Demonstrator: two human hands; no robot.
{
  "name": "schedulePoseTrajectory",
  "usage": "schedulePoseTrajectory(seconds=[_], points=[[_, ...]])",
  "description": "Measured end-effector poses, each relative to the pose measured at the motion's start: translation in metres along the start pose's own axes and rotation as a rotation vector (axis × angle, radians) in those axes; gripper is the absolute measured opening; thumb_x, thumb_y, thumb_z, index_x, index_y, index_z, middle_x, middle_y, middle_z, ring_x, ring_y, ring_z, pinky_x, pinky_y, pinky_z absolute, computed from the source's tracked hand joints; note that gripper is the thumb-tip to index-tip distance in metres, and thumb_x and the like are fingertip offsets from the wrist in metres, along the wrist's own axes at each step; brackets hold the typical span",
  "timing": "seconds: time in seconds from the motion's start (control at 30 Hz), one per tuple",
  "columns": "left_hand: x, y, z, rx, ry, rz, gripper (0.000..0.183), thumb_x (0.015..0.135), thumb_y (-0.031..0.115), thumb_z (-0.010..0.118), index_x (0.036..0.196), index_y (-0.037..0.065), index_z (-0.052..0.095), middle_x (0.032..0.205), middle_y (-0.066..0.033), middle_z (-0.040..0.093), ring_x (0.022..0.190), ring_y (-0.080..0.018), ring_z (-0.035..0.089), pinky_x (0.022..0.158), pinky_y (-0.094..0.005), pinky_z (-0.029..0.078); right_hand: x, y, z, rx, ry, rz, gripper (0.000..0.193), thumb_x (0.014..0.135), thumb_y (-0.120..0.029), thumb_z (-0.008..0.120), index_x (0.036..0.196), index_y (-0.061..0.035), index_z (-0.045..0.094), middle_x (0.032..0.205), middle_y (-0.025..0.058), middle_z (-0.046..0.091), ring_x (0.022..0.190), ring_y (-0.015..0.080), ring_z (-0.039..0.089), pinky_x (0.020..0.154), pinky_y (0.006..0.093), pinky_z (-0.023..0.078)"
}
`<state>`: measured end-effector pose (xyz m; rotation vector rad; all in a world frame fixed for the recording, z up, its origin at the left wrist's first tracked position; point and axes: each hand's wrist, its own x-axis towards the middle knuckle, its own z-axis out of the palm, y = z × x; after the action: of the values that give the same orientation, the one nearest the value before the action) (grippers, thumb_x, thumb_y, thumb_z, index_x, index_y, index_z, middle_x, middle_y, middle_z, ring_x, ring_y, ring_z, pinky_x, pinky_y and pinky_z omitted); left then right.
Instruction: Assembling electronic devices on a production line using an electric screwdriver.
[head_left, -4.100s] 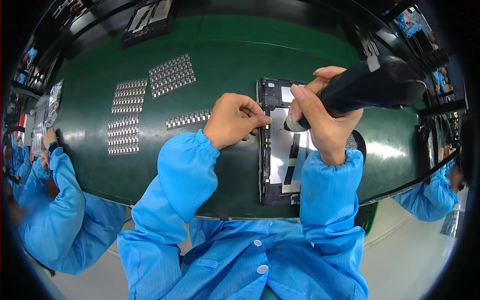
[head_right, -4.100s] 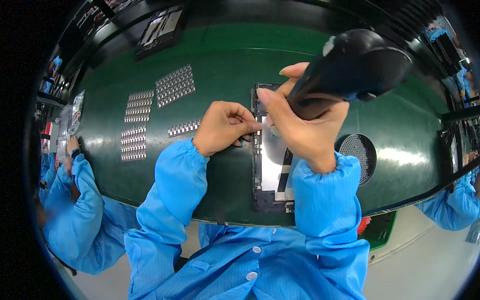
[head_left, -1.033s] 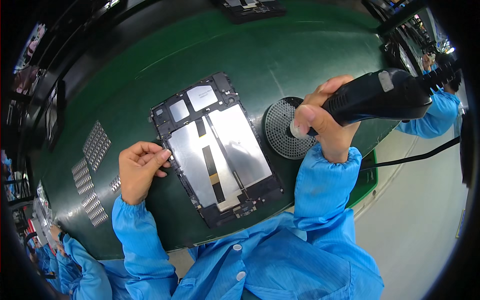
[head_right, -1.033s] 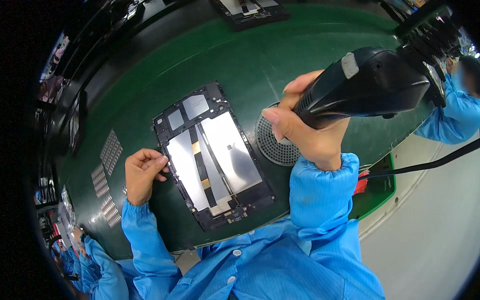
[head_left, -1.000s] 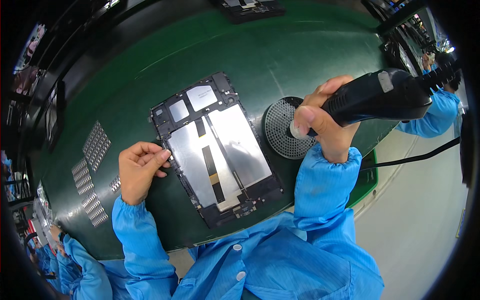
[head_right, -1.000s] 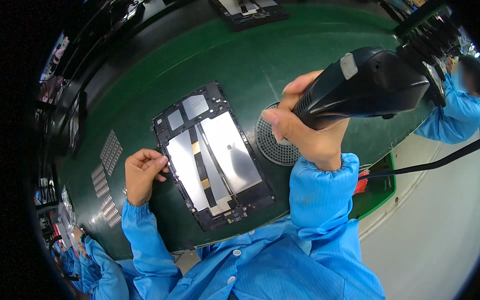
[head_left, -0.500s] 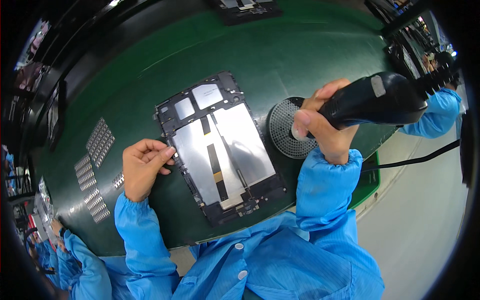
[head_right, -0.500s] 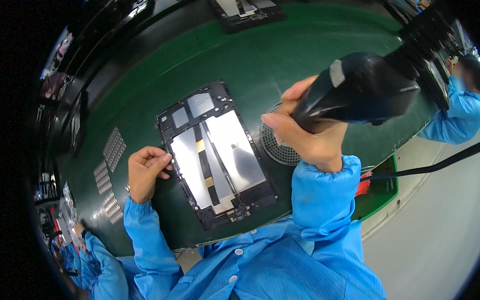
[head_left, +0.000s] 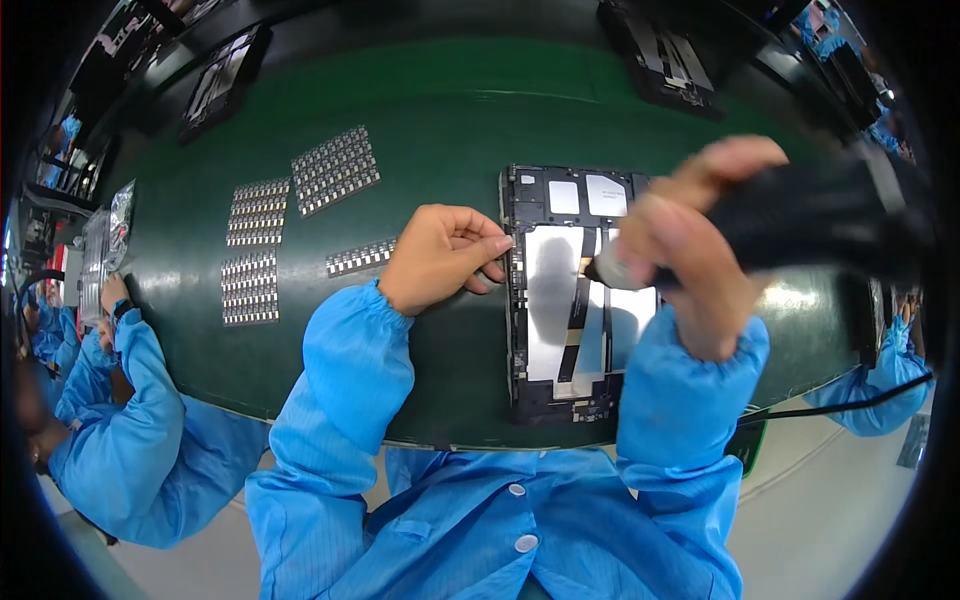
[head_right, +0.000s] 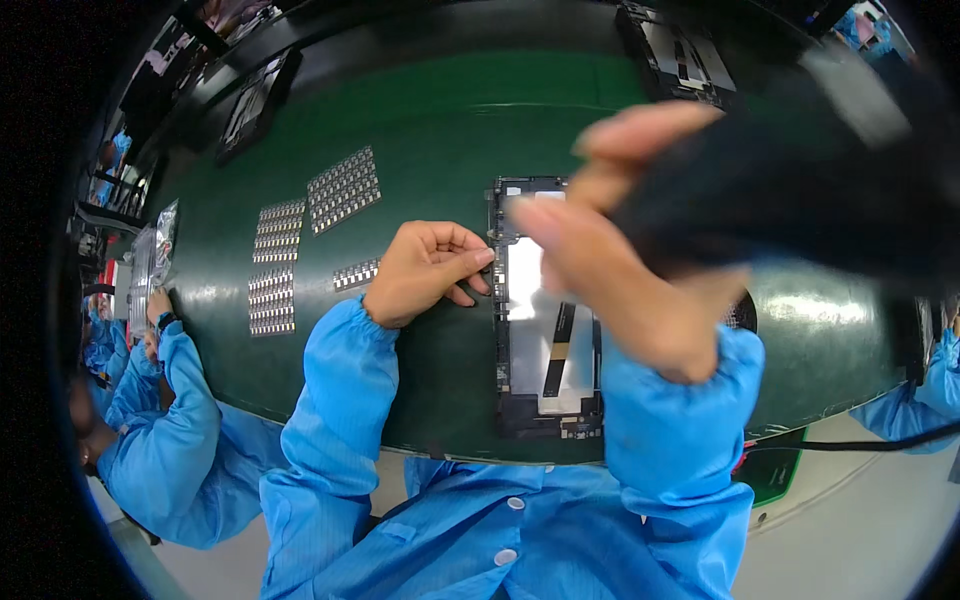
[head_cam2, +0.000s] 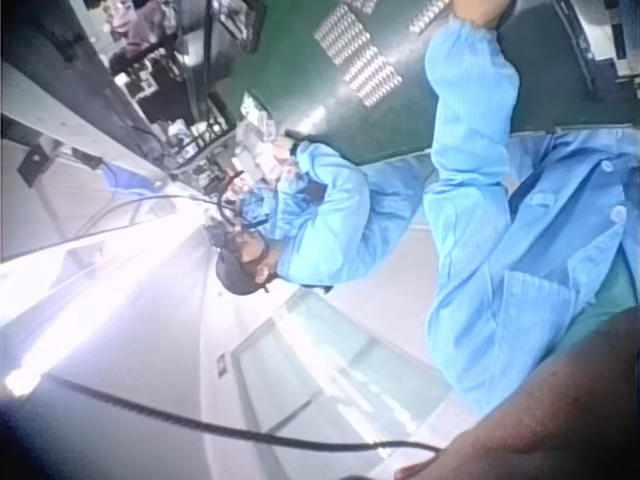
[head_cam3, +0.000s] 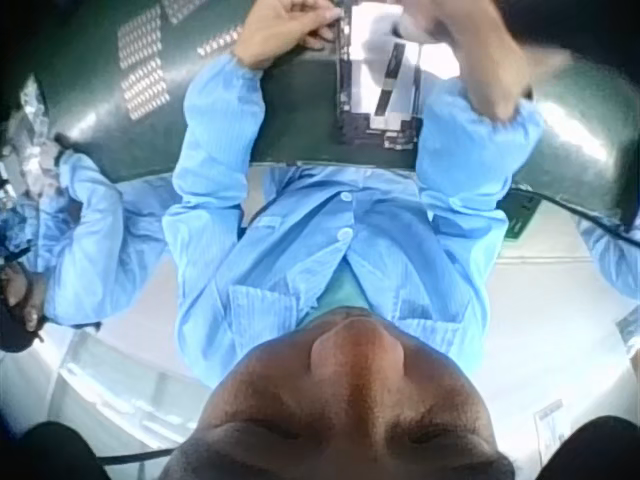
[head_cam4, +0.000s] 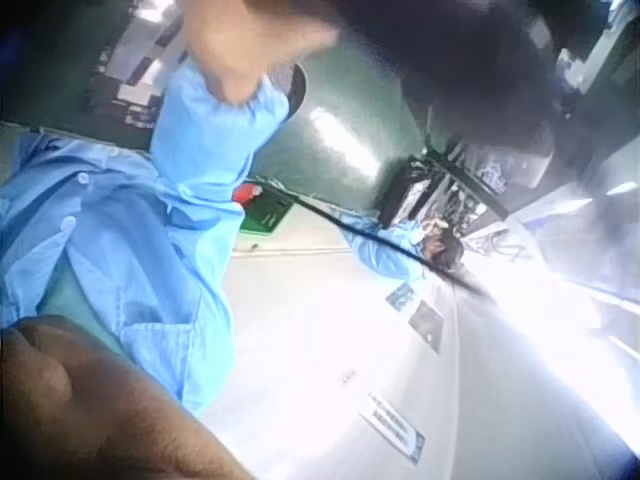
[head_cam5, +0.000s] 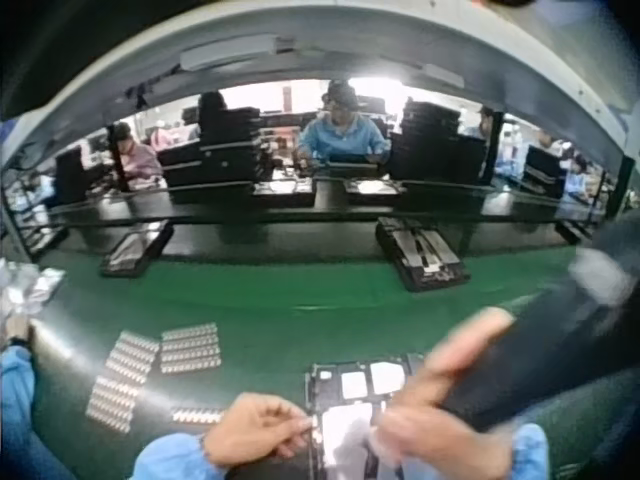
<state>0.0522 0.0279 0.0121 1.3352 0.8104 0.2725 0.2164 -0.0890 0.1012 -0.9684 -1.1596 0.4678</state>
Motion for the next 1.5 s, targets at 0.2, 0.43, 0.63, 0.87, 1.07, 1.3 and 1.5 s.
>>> schedulePoseTrajectory(seconds=[0.2,0.43,0.63,0.87,1.07,1.3,1.5], points=[[0.001,-0.003,0.002,-0.059,-0.029,0.005,0.015,0.085,0.010,0.063,0.090,-0.004,0.062,0.075,-0.0081,0.064,0.066,-0.0120,0.063,0.051,-0.0230,0.052,0.020,0.036,0.040,0.005,-0.082,0.045,0.036,0.073,0.008,0.067,0.102,-0.0008,0.049,0.061,0.0081,0.058,0.049,0.0162,0.056,0.049,0.0289,0.047],[0.003,-0.004,-0.001,-0.022,-0.033,0.009,0.015,0.085,0.009,0.063,0.086,-0.005,0.063,0.075,-0.0104,0.065,0.066,-0.0138,0.065,0.051,-0.0253,0.054,0.018,0.050,0.046,0.050,-0.017,0.105,0.029,0.071,0.004,0.073,0.093,0.0036,0.055,0.059,0.0059,0.061,0.049,0.0102,0.057,0.047,0.0204,0.043],[0.004,-0.005,0.000,0.000,-0.038,0.006,0.016,0.086,0.011,0.062,0.087,-0.005,0.062,0.075,-0.0096,0.065,0.066,-0.0133,0.065,0.051,-0.0237,0.052,0.019,0.051,0.046,0.044,-0.015,0.139,0.028,0.072,0.005,0.072,0.093,0.0031,0.054,0.059,0.0062,0.061,0.048,0.0105,0.057,0.046,0.0216,0.043],[0.004,-0.005,0.002,-0.005,-0.015,0.009,0.014,0.084,0.009,0.063,0.085,-0.006,0.063,0.075,-0.0121,0.066,0.065,-0.0146,0.066,0.051,-0.0255,0.054,0.018,0.054,0.044,0.062,-0.020,0.135,0.028,0.072,0.005,0.072,0.093,0.0037,0.053,0.059,0.0071,0.061,0.049,0.0113,0.057,0.047,0.0217,0.044],[0.005,-0.010,0.001,-0.040,-0.016,0.052,0.013,0.084,0.008,0.063,0.085,-0.005,0.064,0.075,-0.0114,0.066,0.064,-0.0144,0.066,0.051,-0.0254,0.054,0.010,0.052,0.048,0.007,-0.039,0.133,0.030,0.070,0.006,0.073,0.094,0.0032,0.054,0.064,0.0064,0.061,0.055,0.0097,0.057,0.050,0.0211,0.045],[0.004,-0.010,0.001,-0.031,-0.017,0.055,0.012,0.084,0.007,0.063,0.084,-0.005,0.064,0.075,-0.0111,0.066,0.065,-0.0143,0.066,0.052,-0.0254,0.054,0.007,0.052,0.050,-0.011,-0.024,0.143,0.030,0.070,0.005,0.074,0.093,0.0023,0.056,0.066,0.0061,0.061,0.057,0.0090,0.057,0.054,0.0207,0.046],[0.004,-0.008,0.001,-0.031,-0.015,0.031,0.013,0.084,0.008,0.063,0.085,-0.005,0.064,0.075,-0.0108,0.066,0.065,-0.0143,0.066,0.052,-0.0260,0.054,0.007,0.046,0.045,0.066,-0.001,0.121,0.032,0.071,0.007,0.072,0.097,0.0020,0.053,0.063,0.0072,0.061,0.053,0.0105,0.058,0.051,0.0215,0.045]])
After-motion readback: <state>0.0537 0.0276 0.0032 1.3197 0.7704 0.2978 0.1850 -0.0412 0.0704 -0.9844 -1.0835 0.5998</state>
